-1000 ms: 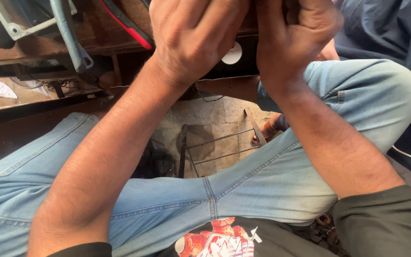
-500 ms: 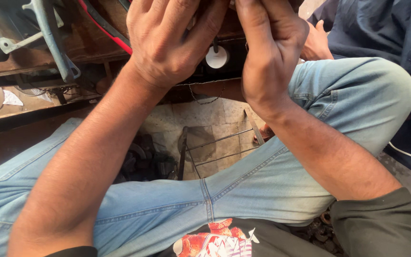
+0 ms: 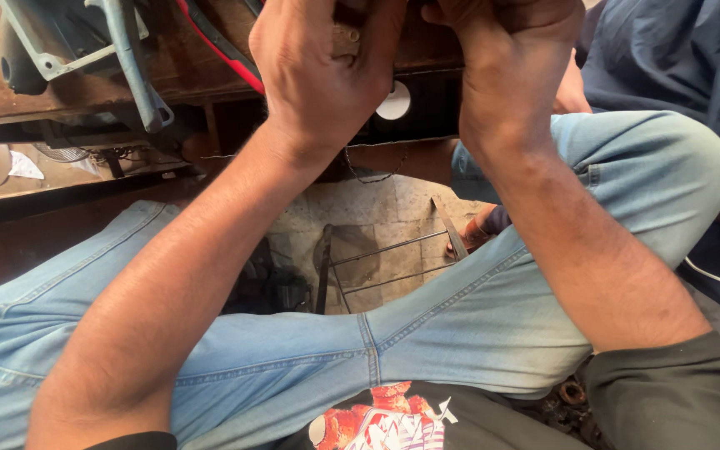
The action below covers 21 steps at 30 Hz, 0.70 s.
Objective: The person is repairing an electric motor by hand, twisting and connecting copper wires to the motor's terminals. They then use a T-handle hex wrench to tighten the terminal screws.
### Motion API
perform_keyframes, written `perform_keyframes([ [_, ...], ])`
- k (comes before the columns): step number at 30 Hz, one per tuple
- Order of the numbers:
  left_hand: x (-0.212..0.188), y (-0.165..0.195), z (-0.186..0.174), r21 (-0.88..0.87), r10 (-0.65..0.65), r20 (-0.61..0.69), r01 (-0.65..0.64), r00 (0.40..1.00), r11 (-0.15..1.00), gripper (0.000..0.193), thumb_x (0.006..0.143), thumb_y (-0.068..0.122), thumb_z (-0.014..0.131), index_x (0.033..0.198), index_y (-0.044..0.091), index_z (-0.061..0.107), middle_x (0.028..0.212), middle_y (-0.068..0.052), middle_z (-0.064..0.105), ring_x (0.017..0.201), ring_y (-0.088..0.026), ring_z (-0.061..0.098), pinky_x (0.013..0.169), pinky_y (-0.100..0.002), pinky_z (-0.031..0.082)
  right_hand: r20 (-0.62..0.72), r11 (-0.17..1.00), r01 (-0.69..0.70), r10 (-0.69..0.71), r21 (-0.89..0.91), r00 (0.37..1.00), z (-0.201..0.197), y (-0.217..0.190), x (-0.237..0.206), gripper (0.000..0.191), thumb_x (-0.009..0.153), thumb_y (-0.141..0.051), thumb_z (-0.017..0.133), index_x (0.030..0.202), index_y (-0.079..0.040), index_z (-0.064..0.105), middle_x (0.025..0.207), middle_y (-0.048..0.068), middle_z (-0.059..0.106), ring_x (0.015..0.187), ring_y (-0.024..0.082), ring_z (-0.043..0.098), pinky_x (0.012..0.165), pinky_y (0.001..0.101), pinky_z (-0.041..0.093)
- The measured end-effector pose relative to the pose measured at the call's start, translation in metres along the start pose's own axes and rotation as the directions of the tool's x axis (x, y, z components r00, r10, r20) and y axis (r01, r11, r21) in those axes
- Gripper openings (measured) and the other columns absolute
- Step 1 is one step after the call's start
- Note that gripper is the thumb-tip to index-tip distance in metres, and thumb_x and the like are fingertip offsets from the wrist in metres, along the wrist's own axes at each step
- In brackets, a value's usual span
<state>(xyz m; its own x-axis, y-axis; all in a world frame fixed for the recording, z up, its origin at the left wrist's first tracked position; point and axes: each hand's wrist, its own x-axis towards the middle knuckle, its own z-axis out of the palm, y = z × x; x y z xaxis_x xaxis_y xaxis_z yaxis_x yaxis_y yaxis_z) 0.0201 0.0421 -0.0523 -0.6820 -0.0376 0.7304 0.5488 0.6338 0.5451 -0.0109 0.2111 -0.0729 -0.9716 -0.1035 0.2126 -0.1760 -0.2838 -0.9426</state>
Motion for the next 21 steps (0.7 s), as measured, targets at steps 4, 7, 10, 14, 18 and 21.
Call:
perform_keyframes([
  [4, -0.008, 0.005, 0.002, -0.217, -0.189, 0.023, 0.190, 0.982, 0.958, 0.020, 0.105, 0.000, 0.076, 0.114, 0.009, 0.059, 0.094, -0.002, 0.073, 0.079, -0.013, 0.076, 0.066, -0.024, 0.059, 0.044, 0.976, 0.143, -0.138, -0.164, 0.989, 0.000, 0.002, 0.003, 0.008, 0.108, -0.002, 0.078, 0.101, 0.000, 0.075, 0.091, 0.007, 0.076, 0.077, 0.013, 0.071, 0.073, 0.0250, 0.057],
  [7, -0.010, 0.003, 0.001, -0.290, -0.266, 0.077, 0.277, 0.961, 0.916, 0.017, 0.105, -0.002, 0.072, 0.114, 0.008, 0.061, 0.089, -0.001, 0.074, 0.073, -0.010, 0.075, 0.060, -0.022, 0.057, 0.107, 0.948, 0.240, -0.222, -0.210, 0.969, -0.001, 0.003, 0.005, 0.010, 0.112, -0.005, 0.077, 0.103, -0.002, 0.074, 0.093, 0.006, 0.076, 0.079, 0.012, 0.072, 0.074, 0.0240, 0.058],
  [10, -0.006, -0.005, -0.002, -0.183, -0.185, 0.029, 0.187, 0.982, 0.965, 0.017, 0.102, -0.004, 0.074, 0.107, 0.009, 0.064, 0.081, -0.002, 0.070, 0.062, -0.010, 0.069, 0.055, -0.024, 0.049, 0.129, 0.931, 0.289, -0.266, -0.221, 0.955, 0.000, 0.003, 0.006, 0.012, 0.115, -0.006, 0.076, 0.104, -0.002, 0.073, 0.095, 0.007, 0.075, 0.080, 0.012, 0.071, 0.075, 0.0236, 0.057],
  [14, -0.003, -0.007, -0.008, -0.020, -0.115, 0.025, 0.115, 0.993, 0.993, 0.015, 0.101, -0.003, 0.075, 0.105, 0.009, 0.066, 0.081, -0.005, 0.067, 0.064, -0.018, 0.066, 0.058, -0.030, 0.047, 0.060, 0.903, 0.269, -0.265, -0.335, 0.963, 0.002, 0.004, 0.002, 0.011, 0.111, -0.002, 0.077, 0.102, 0.001, 0.071, 0.087, 0.006, 0.071, 0.075, 0.010, 0.063, 0.070, 0.0220, 0.050],
  [18, 0.001, 0.002, -0.012, -0.090, -0.033, 0.080, 0.040, 0.996, 0.995, 0.015, 0.105, 0.002, 0.071, 0.116, 0.007, 0.064, 0.096, -0.007, 0.068, 0.081, -0.022, 0.070, 0.069, -0.032, 0.053, -0.011, 0.824, 0.258, -0.305, -0.505, 0.952, 0.002, 0.005, 0.001, 0.012, 0.108, 0.001, 0.078, 0.098, 0.001, 0.071, 0.080, 0.004, 0.069, 0.068, 0.008, 0.059, 0.063, 0.0213, 0.044],
  [21, 0.007, 0.002, -0.008, -0.028, 0.007, 0.050, -0.005, 0.999, 1.000, 0.012, 0.101, 0.006, 0.079, 0.105, 0.008, 0.068, 0.082, -0.007, 0.067, 0.070, -0.023, 0.066, 0.063, -0.035, 0.049, 0.063, 0.753, 0.386, -0.419, -0.533, 0.906, 0.002, 0.004, 0.002, 0.011, 0.107, 0.001, 0.078, 0.101, 0.001, 0.069, 0.086, 0.007, 0.073, 0.075, 0.012, 0.066, 0.070, 0.0255, 0.050],
])
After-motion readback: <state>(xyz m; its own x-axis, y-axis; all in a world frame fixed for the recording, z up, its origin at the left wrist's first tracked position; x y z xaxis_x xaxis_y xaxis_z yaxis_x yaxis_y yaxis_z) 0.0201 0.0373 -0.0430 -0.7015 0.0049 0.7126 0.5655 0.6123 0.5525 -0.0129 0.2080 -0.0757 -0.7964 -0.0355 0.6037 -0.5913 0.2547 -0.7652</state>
